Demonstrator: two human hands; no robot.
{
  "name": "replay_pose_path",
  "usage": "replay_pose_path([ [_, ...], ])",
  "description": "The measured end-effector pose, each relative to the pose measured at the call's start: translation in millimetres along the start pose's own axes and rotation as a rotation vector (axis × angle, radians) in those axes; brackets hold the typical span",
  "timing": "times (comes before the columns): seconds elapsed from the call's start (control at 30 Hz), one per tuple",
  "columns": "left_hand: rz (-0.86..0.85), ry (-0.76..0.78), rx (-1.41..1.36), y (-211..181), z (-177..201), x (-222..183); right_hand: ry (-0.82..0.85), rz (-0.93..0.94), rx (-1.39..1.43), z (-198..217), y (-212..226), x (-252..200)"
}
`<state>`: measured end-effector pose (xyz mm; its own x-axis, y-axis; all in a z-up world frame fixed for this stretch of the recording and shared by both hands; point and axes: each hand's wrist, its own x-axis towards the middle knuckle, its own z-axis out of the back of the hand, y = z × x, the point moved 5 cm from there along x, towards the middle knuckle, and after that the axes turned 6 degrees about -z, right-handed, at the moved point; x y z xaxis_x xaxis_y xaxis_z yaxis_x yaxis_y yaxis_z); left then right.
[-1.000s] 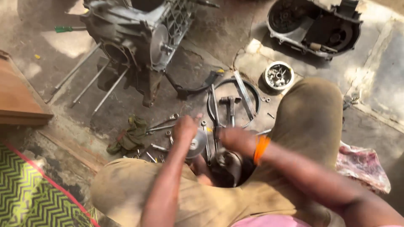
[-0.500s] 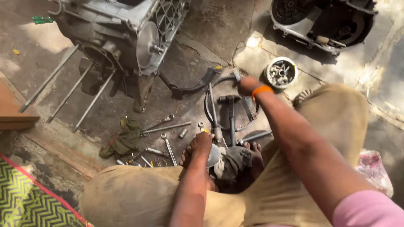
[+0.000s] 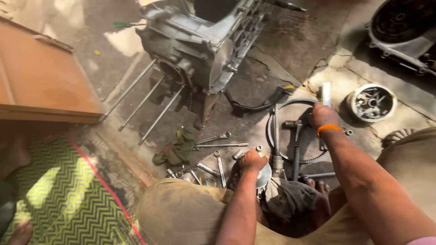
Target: Assembling and inspecting internal components of a motorcycle engine variator and drive system.
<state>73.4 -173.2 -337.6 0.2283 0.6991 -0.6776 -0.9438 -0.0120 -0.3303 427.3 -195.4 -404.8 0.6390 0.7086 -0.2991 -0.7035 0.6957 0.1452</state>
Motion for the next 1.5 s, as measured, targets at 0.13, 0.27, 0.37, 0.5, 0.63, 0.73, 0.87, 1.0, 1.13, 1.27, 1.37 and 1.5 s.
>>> replay_pose_path([
  [0.13,0.003,0.058,-0.009,-3,2,-10,0.044,-0.077,0.008,41,14,-14],
  [0.27,0.027,0.076,-0.045,2,-11,-6,0.135,-0.171,0.045,33,12,-7],
  [0.37,0.025,0.063,-0.04,3,-20,-3,0.109,-0.19,0.057,45,14,-18],
  [0.5,-0.015,0.026,0.012,1,-14,-9,0.051,-0.158,0.077,52,23,-20],
  [0.63,-0.018,0.006,-0.01,2,-18,-4,0.125,-0.175,0.071,67,32,-21],
  [0.73,0.0,0.015,-0.011,-3,-5,-10,0.175,-0.139,0.036,47,25,-11],
  [0.87,-0.02,0.009,-0.011,-22,20,-12,0.173,-0.084,-0.004,47,40,-8],
  [1.0,-0.208,-0.106,-0.099,-63,75,-27,0.097,0.159,0.251,94,107,-19],
  [1.13,-0.426,-0.473,-0.52,-103,180,-73,0.369,0.36,0.773,230,206,-88],
  [1.27,-0.55,-0.44,-0.633,-117,266,-157,0.549,0.489,0.872,309,244,-153],
  [1.37,-0.662,-0.385,-0.642,-113,278,-175,0.532,0.596,0.786,323,246,-182],
  [1.5,-0.737,-0.551,-0.36,-106,279,-185,0.375,0.685,0.82,324,247,-213],
])
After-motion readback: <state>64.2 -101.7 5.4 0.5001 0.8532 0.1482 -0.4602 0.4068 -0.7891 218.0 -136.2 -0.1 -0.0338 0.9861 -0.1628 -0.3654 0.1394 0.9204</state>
